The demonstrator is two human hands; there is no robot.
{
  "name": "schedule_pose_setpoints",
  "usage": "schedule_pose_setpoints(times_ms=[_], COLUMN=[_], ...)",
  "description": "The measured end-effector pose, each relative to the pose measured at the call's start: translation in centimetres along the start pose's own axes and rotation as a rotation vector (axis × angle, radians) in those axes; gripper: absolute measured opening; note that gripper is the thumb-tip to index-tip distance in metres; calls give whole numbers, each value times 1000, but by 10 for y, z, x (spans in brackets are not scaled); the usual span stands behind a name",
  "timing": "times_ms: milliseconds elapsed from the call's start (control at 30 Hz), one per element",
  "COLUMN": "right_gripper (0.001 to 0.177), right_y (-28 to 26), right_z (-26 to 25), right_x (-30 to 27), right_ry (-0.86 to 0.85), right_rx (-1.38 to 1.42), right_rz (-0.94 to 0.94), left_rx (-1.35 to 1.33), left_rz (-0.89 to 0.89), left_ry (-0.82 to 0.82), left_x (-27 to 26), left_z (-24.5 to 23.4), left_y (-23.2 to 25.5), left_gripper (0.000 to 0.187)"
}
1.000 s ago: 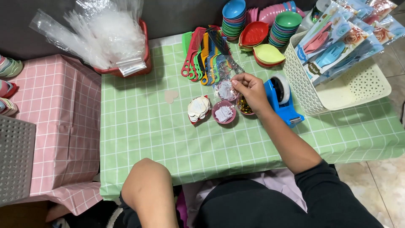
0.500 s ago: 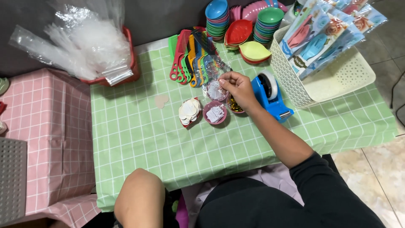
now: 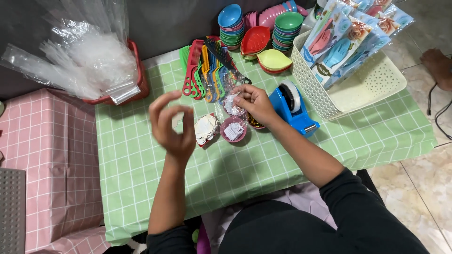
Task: Packing a blue disc and small decorative items into a plastic bag and sealing it.
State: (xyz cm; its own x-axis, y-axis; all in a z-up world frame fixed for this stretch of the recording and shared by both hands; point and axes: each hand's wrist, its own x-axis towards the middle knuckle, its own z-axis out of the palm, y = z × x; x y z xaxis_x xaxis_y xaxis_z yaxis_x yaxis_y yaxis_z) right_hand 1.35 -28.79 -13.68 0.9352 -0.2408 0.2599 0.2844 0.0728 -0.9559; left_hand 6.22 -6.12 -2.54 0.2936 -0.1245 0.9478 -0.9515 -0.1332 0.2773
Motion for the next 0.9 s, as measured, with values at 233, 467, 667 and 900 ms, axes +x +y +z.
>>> schedule_pose_setpoints(times_ms=[233, 467, 667, 900], right_gripper=[28, 36, 38, 43], right_y=[3, 6, 2, -19], right_z=[7, 14, 13, 18], right_x=[-3, -7, -6, -6], right_ry=[-75, -85, -14, -85], right_rx=[-56, -87, -71, -82], right_rz=[2, 64, 41, -36], left_rx=[-282, -626, -716, -779], left_rz=[-613, -881, -945, -951], left_ry=[-167, -141, -233, -476], left_x=[-64, -92, -96, -101], left_z=[41, 47, 45, 44], left_y=[-64, -74, -66, -68], left_gripper=[36, 29, 20, 25])
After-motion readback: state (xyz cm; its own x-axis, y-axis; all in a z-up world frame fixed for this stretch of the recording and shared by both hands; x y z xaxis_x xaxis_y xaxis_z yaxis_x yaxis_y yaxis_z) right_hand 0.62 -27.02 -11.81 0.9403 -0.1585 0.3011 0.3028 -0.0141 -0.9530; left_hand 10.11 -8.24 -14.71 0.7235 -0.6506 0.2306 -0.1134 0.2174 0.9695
